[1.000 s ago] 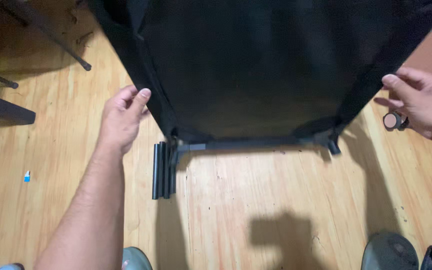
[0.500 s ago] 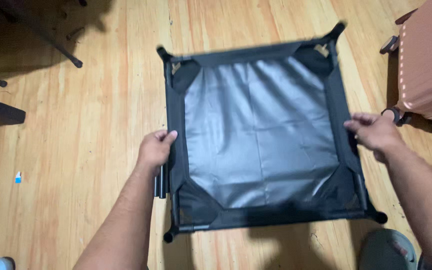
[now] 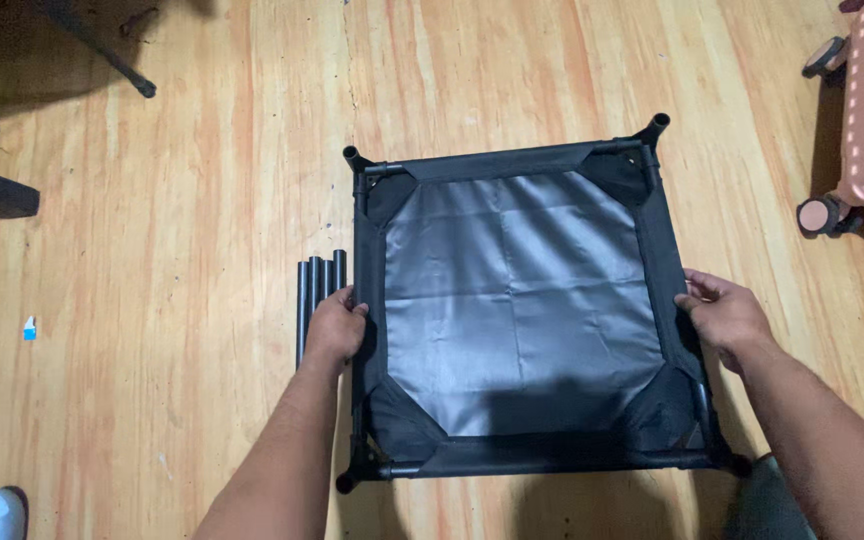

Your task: The person assembles a small black folding stool by inserting four metal legs into the fabric frame corners. They then flip the stool upright and test its stability.

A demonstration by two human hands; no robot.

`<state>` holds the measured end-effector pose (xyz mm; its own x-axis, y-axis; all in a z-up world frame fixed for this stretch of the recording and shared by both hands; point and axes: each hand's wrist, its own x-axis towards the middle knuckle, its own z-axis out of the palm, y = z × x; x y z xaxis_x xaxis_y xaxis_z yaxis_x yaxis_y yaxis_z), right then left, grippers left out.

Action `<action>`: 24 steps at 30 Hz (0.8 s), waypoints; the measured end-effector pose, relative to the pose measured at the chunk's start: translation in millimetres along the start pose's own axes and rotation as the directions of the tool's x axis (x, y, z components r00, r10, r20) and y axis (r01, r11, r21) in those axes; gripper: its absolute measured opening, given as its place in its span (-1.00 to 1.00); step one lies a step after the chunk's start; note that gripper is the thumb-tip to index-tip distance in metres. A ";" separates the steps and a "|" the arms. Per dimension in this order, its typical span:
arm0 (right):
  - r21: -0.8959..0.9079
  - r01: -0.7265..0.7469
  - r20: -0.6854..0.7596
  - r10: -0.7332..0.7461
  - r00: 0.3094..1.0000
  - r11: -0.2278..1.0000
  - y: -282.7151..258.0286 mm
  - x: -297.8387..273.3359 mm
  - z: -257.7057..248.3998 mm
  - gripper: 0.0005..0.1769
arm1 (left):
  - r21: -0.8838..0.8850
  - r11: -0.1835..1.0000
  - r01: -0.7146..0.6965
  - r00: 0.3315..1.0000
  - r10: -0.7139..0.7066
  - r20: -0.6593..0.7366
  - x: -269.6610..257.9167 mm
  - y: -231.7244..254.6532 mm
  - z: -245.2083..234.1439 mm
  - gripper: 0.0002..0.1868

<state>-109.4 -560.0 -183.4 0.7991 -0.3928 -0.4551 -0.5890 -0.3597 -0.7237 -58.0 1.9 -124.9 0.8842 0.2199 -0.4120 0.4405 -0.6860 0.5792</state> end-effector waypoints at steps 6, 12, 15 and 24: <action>-0.121 -0.093 0.135 0.110 0.985 0.988 -22.8 -36.4 17.7 -0.23 | 0.205 0.978 -0.028 0.999 0.031 -0.010 -17.5 6.3 11.3 -0.27; -0.248 -0.094 0.134 0.130 0.982 0.964 -46.2 -62.7 18.6 -0.16 | 0.235 0.971 -0.044 0.998 0.053 -0.030 -23.6 3.1 16.9 -0.23; -0.227 -0.092 0.139 0.125 0.982 0.970 -43.3 -60.6 14.9 -0.18 | 0.178 0.984 -0.027 0.999 0.033 -0.032 -26.4 -4.0 19.7 -0.27; -0.082 0.191 0.127 -0.180 0.975 0.978 -85.3 -69.8 19.1 -0.29 | 0.073 0.984 -0.162 0.983 0.167 -0.075 -44.9 53.9 0.0 -0.29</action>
<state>-112.6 -485.7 -99.7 0.9009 -0.2108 -0.3794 -0.4330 -0.4967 -0.7522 -74.0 -45.0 -75.2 0.9546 0.1531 -0.2555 0.2788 -0.7612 0.5856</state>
